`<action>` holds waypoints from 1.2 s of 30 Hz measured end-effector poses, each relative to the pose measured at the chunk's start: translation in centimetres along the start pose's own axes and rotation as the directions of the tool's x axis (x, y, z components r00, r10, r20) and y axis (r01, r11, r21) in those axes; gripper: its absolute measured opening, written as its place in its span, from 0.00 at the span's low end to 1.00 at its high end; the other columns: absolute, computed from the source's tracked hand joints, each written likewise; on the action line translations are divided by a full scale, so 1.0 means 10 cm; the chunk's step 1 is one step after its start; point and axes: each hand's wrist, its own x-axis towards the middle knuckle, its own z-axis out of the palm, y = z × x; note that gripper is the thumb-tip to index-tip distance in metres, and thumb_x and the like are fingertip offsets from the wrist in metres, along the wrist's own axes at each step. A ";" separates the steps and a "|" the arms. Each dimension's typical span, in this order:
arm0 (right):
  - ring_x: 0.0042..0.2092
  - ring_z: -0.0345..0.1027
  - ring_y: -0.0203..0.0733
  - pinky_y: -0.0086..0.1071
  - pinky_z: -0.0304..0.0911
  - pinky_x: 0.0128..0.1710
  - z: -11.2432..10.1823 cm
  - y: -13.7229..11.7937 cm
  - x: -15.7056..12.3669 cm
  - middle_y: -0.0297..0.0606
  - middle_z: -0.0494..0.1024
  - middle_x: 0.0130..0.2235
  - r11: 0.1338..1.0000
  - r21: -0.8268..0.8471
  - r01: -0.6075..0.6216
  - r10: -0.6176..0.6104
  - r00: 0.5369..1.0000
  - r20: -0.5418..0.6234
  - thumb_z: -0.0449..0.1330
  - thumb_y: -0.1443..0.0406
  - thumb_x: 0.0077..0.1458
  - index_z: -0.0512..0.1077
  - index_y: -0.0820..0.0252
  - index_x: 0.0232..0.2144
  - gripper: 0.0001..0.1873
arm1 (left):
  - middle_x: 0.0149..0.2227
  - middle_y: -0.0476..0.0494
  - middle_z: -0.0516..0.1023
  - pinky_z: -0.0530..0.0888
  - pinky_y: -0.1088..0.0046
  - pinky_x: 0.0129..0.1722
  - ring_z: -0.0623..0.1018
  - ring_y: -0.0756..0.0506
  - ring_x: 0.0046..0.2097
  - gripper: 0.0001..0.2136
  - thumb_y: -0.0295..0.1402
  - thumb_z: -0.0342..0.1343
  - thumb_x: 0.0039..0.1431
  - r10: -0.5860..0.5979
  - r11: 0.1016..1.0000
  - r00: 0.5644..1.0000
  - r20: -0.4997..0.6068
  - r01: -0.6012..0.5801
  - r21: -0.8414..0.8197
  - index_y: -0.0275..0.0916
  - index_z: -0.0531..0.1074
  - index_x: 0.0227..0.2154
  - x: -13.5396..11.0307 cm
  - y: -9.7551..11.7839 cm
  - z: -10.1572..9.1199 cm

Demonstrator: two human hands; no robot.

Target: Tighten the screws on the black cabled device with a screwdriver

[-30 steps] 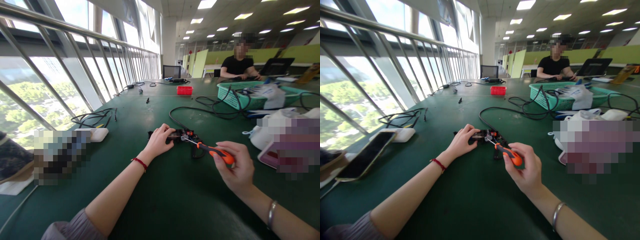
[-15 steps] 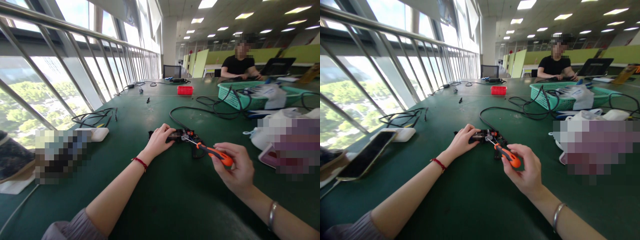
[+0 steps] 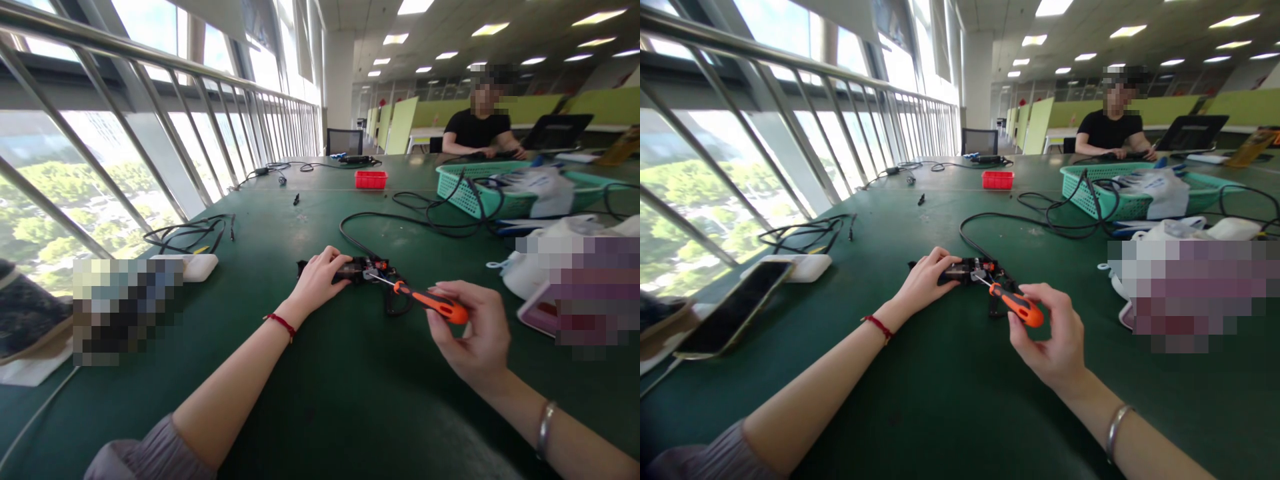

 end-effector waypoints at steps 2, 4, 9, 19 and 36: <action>0.36 0.71 0.43 0.36 0.70 0.33 0.02 0.02 -0.01 0.39 0.71 0.38 0.999 0.040 0.015 -0.014 1.000 -0.024 0.60 0.69 0.50 0.65 0.56 0.47 0.20 | 0.47 0.42 0.66 0.71 0.62 0.45 0.73 0.43 0.43 0.18 0.34 0.58 0.55 -0.004 1.000 1.000 0.003 0.004 0.005 0.41 0.67 0.50 0.00 0.00 0.00; 0.36 0.71 0.43 0.36 0.70 0.32 0.02 0.03 0.00 0.39 0.71 0.37 0.999 0.044 0.030 -0.029 0.999 -0.036 0.60 0.69 0.50 0.65 0.57 0.47 0.20 | 0.47 0.42 0.67 0.71 0.63 0.46 0.73 0.43 0.43 0.18 0.34 0.58 0.55 -0.009 1.000 1.000 0.004 0.009 0.005 0.41 0.67 0.50 0.00 0.00 0.01; 0.29 0.70 0.37 0.31 0.68 0.26 -0.02 0.00 0.03 0.35 0.74 0.32 0.999 -0.039 0.037 -0.035 0.997 0.062 0.59 0.68 0.53 0.68 0.56 0.38 0.08 | 0.50 0.43 0.69 0.69 0.63 0.50 0.73 0.42 0.48 0.17 0.33 0.57 0.56 -0.007 1.000 1.000 0.004 0.007 -0.029 0.42 0.66 0.49 0.00 0.02 0.00; 0.35 0.71 0.42 0.35 0.71 0.31 0.02 0.04 -0.01 0.38 0.72 0.37 1.000 0.019 0.024 -0.024 1.000 -0.016 0.61 0.69 0.50 0.66 0.56 0.45 0.19 | 0.48 0.45 0.75 0.66 0.62 0.53 0.72 0.42 0.50 0.17 0.34 0.56 0.58 0.012 0.999 1.000 0.022 -0.011 -0.053 0.41 0.66 0.50 0.00 0.00 0.01; 0.30 0.71 0.35 0.28 0.70 0.28 -0.01 0.00 0.01 0.35 0.73 0.35 0.999 -0.035 0.003 -0.002 1.000 0.017 0.61 0.70 0.52 0.68 0.57 0.42 0.13 | 0.49 0.44 0.74 0.66 0.63 0.51 0.72 0.42 0.50 0.16 0.33 0.56 0.59 -0.001 1.000 1.000 0.015 0.001 0.001 0.40 0.66 0.50 -0.01 0.08 -0.01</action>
